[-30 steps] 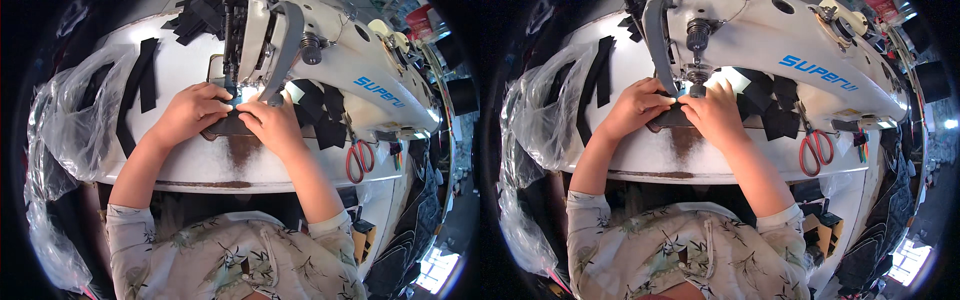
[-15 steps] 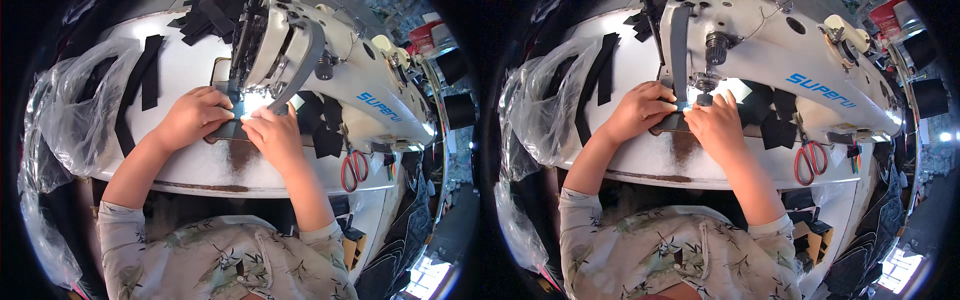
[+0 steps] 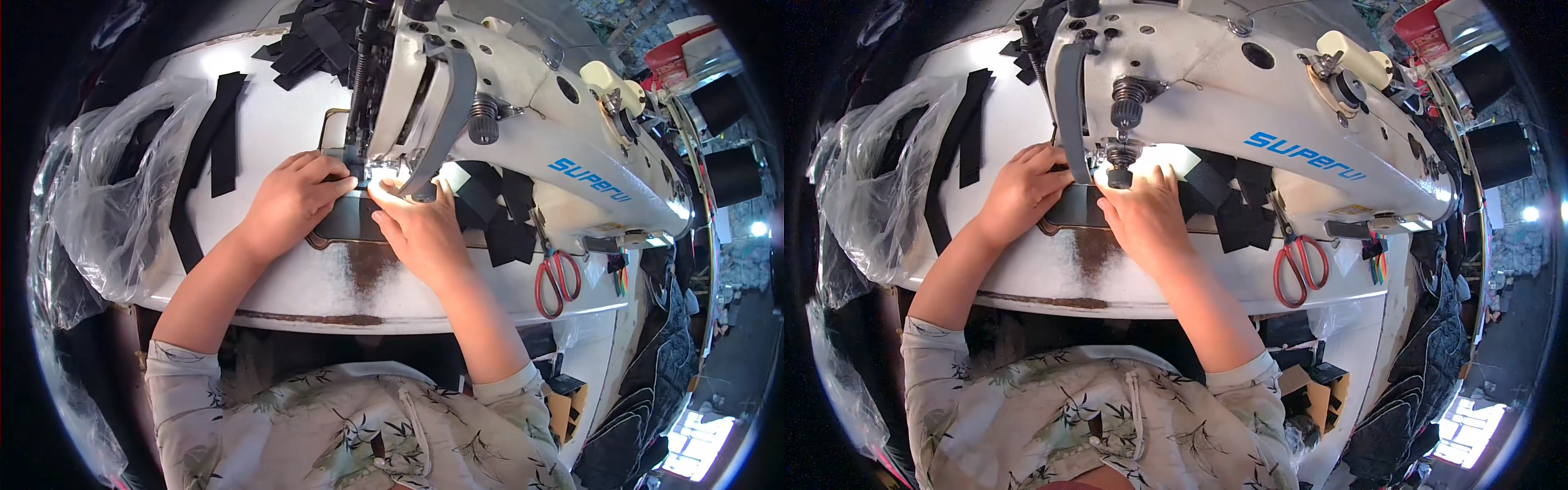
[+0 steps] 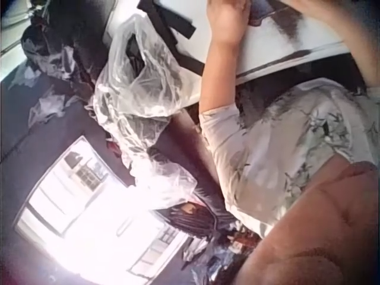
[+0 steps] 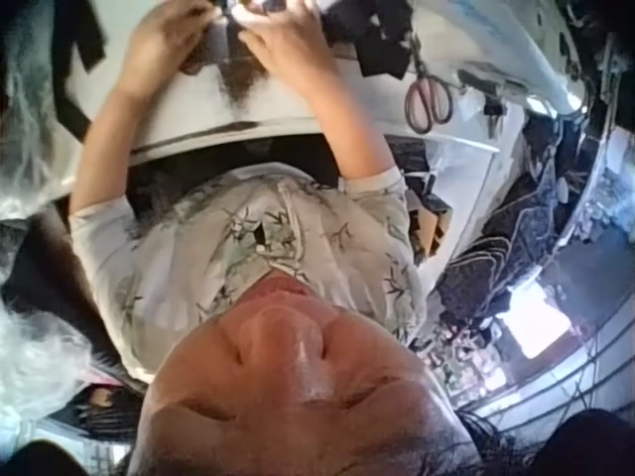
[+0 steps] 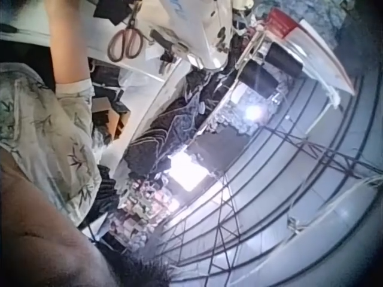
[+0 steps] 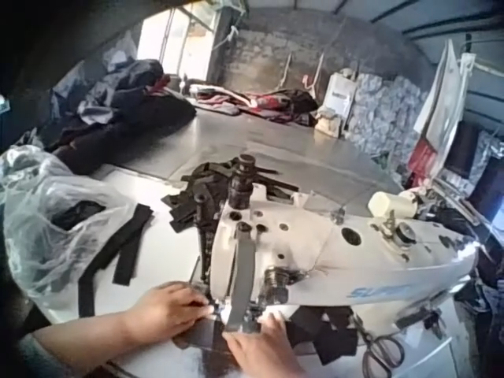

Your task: Operate an industrial sewing machine to sew fabric strips.

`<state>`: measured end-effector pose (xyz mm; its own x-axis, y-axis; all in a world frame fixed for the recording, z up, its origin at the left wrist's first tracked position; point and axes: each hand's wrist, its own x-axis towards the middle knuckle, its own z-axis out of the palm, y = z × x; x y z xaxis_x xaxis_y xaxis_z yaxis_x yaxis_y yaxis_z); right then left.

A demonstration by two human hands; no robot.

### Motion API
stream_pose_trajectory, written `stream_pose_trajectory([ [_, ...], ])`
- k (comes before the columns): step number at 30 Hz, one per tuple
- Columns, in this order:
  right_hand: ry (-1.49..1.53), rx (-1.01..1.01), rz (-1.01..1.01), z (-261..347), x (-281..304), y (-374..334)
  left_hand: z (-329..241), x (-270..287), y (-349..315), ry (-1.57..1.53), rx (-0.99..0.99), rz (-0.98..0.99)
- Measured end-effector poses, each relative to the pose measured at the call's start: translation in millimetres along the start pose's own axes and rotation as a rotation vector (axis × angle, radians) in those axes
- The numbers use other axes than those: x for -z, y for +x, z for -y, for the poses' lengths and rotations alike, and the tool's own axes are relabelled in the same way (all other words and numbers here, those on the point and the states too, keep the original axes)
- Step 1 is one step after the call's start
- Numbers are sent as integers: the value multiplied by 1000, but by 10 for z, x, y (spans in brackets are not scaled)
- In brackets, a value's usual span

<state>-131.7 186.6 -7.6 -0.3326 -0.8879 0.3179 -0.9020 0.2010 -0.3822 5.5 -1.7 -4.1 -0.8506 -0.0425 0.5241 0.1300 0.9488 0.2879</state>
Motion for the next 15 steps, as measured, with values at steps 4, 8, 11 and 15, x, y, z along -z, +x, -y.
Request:
stream_pose_trajectory([
  [4,16,1,28,-17,1,37,8,61,55,154,-11,67],
  [8,13,-1,33,-53,-23,20,-8,53,78,313,-70,101],
  [11,-12,-13,55,-52,-21,21,14,22,51,315,-71,91],
  [15,40,2,32,-61,-26,24,8,-7,40,273,11,88],
])
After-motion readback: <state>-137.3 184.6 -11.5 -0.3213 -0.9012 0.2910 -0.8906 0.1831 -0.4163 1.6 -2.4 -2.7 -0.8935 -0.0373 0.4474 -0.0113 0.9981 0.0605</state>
